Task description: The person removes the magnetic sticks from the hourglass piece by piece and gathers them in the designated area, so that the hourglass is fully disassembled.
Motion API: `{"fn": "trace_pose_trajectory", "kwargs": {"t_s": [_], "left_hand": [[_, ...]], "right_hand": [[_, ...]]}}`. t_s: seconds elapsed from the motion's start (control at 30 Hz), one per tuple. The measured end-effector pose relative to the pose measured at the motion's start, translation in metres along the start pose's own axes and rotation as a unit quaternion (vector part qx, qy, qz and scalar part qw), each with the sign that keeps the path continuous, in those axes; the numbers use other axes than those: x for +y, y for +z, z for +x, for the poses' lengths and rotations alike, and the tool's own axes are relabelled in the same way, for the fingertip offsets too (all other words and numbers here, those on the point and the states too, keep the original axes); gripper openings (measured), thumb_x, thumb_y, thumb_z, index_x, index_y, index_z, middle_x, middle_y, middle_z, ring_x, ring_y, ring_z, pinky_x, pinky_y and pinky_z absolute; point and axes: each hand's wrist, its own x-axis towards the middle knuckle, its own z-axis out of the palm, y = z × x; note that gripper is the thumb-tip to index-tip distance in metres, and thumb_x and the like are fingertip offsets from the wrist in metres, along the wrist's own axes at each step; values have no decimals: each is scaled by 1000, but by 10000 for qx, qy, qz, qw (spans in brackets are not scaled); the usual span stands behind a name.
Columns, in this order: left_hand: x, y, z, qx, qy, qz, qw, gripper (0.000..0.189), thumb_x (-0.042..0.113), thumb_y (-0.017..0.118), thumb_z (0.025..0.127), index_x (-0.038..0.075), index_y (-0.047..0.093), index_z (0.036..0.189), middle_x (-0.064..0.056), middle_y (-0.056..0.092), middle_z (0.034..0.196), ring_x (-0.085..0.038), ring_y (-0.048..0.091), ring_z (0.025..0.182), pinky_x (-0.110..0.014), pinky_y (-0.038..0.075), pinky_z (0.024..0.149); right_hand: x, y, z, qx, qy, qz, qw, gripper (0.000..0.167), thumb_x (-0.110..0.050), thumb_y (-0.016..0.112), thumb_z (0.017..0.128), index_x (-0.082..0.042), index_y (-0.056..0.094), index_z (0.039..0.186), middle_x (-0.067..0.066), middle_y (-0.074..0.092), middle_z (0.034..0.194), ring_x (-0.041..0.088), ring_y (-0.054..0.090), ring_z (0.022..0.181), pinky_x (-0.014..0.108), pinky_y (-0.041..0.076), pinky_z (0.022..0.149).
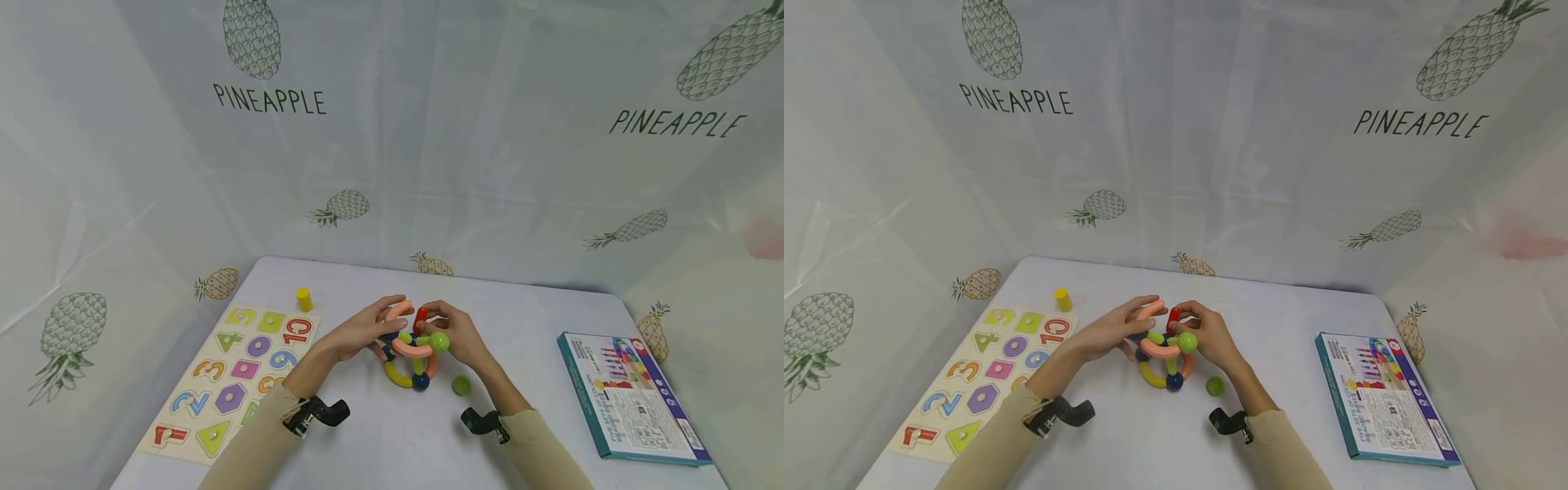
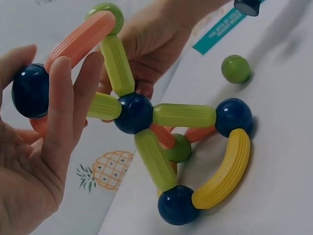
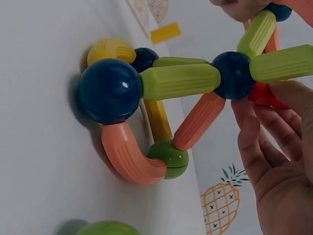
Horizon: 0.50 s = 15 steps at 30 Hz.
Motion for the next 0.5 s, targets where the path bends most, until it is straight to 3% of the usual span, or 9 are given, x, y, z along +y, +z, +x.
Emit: {"fn": "trace_pose_trajectory", "kwargs": {"t_s": [0.17,0.5], "left_hand": [[0,1,-2,-231,177,73,9996,80,31,73,94,27,25,159,-7,39,158,-23,70,87,-34,58,56],[0,2,-2,-335,358,210,9986,84,19,75,91,28,25,158,-4,40,156,-23,69,87,-33,58,56]], "right_hand": [[7,1,1,40,-86,-58,9999,30,-27,72,95,-16,63,122,6,68,110,18,74,88,31,59,72],[11,-7,2,248,-125,-254,9993,38,-34,74,93,-18,62,126,5,71,106,18,71,88,32,57,73]]}}
